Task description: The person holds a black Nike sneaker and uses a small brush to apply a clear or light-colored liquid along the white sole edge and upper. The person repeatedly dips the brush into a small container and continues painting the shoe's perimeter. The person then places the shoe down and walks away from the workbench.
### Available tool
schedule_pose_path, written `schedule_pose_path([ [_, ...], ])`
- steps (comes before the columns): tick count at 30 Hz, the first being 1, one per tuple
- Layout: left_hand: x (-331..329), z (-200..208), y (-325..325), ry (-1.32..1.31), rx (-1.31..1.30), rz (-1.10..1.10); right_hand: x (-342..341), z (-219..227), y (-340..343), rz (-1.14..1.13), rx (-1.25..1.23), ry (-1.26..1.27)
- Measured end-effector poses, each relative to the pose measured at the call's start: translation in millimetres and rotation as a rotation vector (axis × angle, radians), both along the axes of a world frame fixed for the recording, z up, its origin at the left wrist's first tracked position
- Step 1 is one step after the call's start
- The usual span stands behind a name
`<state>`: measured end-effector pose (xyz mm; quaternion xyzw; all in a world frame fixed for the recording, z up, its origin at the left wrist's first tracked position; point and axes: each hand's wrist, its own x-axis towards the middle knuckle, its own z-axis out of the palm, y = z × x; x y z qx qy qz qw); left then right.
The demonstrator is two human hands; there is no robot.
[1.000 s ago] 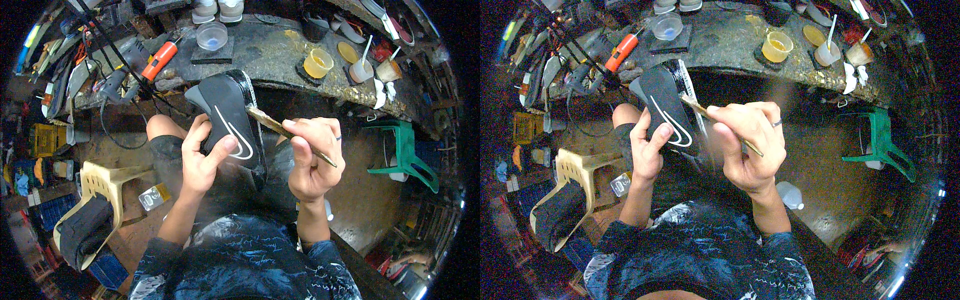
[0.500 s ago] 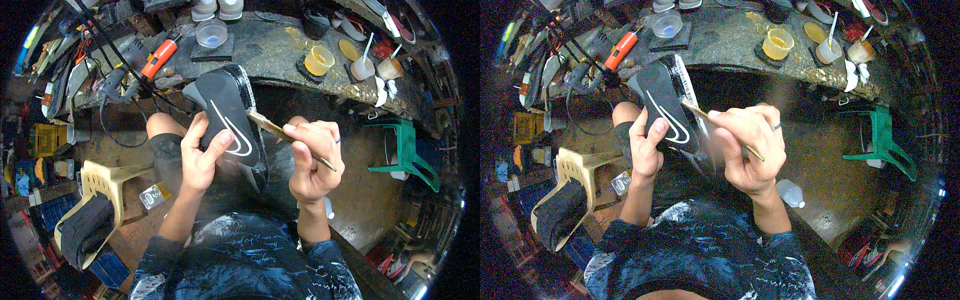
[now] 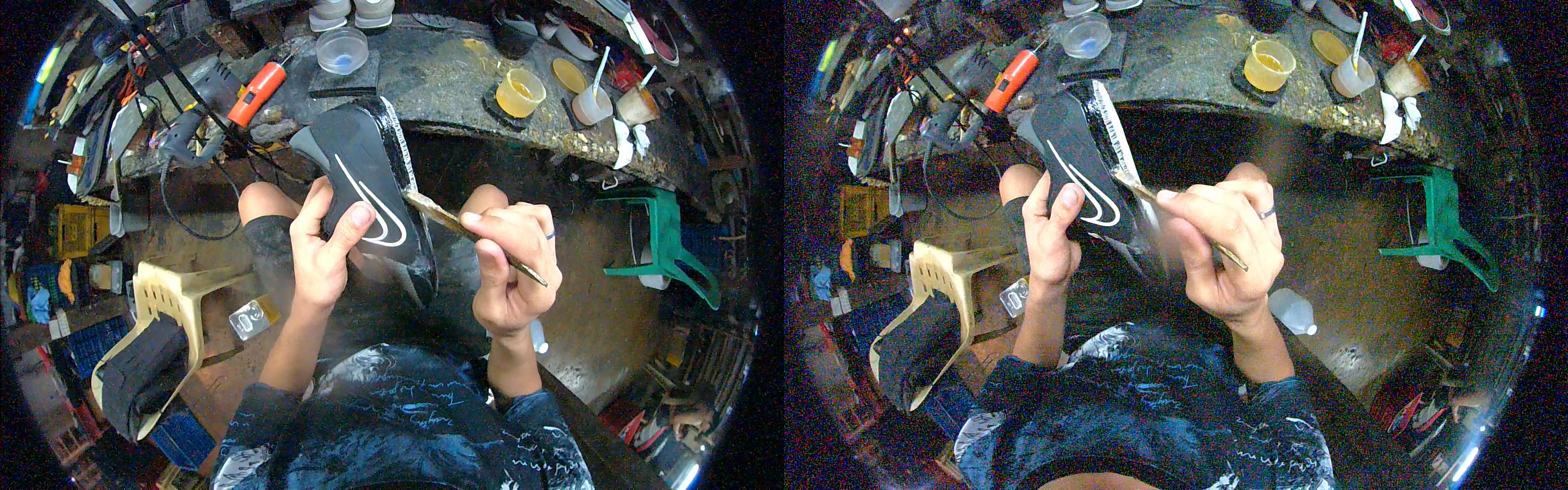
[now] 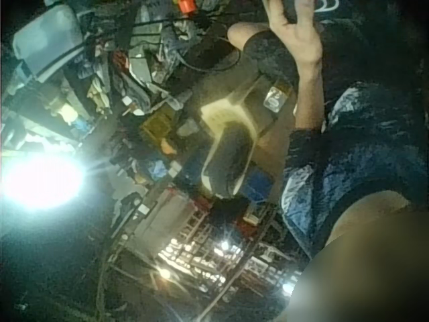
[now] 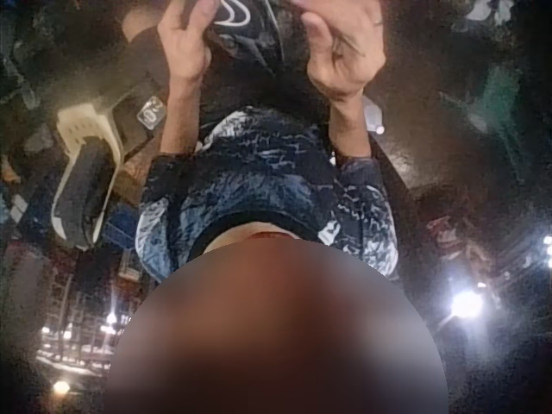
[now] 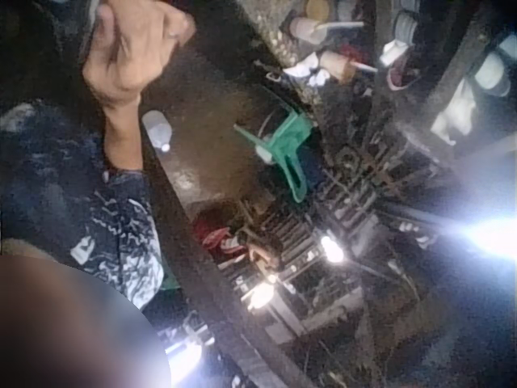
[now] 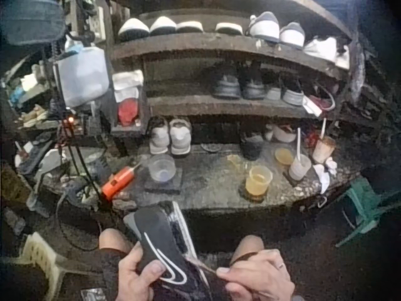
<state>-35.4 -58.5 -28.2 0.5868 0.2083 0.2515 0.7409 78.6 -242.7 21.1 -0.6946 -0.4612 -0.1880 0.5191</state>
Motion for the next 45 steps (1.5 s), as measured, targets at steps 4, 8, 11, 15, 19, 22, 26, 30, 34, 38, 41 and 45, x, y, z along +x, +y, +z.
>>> schedule_pose_path([
  [4,1.5,0.7,0.4,-0.011,-0.001,0.011,-1.0,-1.8,-2.9,0.003,-0.013,0.009],
  [8,2.0,0.8,0.8,-0.04,-0.031,0.0,-1.4,-3.7,-4.6,0.017,-0.011,0.019],
  [11,2.5,0.2,1.6,-0.047,-0.049,-0.001,-2.0,-5.3,-5.7,0.015,-0.022,0.015],
  [15,2.8,-0.4,2.2,-0.058,-0.071,0.001,-2.6,-7.6,-6.4,0.015,-0.021,0.014],
  [19,3.2,-0.6,2.0,-0.089,-0.127,-0.007,-3.8,-7.8,-7.1,0.013,-0.022,0.027],
  [22,4.5,-0.9,1.5,-0.092,-0.136,0.004,-5.0,-6.9,-8.3,0.002,-0.036,0.034],
  [26,6.0,-1.1,0.9,-0.128,-0.162,0.032,-5.7,-6.7,-10.6,-0.001,-0.043,0.044],
  [30,7.4,-0.7,2.1,-0.141,-0.169,0.052,-7.1,-9.1,-12.2,0.013,-0.05,0.062],
  [34,8.6,-0.2,2.1,-0.156,-0.188,0.072,-9.1,-11.1,-13.6,0.022,-0.048,0.074],
  [38,9.6,-1.2,3.0,-0.146,-0.209,0.073,-9.8,-10.9,-16.8,0.039,-0.062,0.063],
  [41,12.3,-4.0,7.6,-0.149,-0.201,0.072,-11.0,-11.1,-19.5,0.005,-0.019,0.145],
  [45,14.7,-7.8,14.1,-0.112,-0.309,0.032,-21.7,-18.1,-15.8,-0.142,0.144,0.68],
])
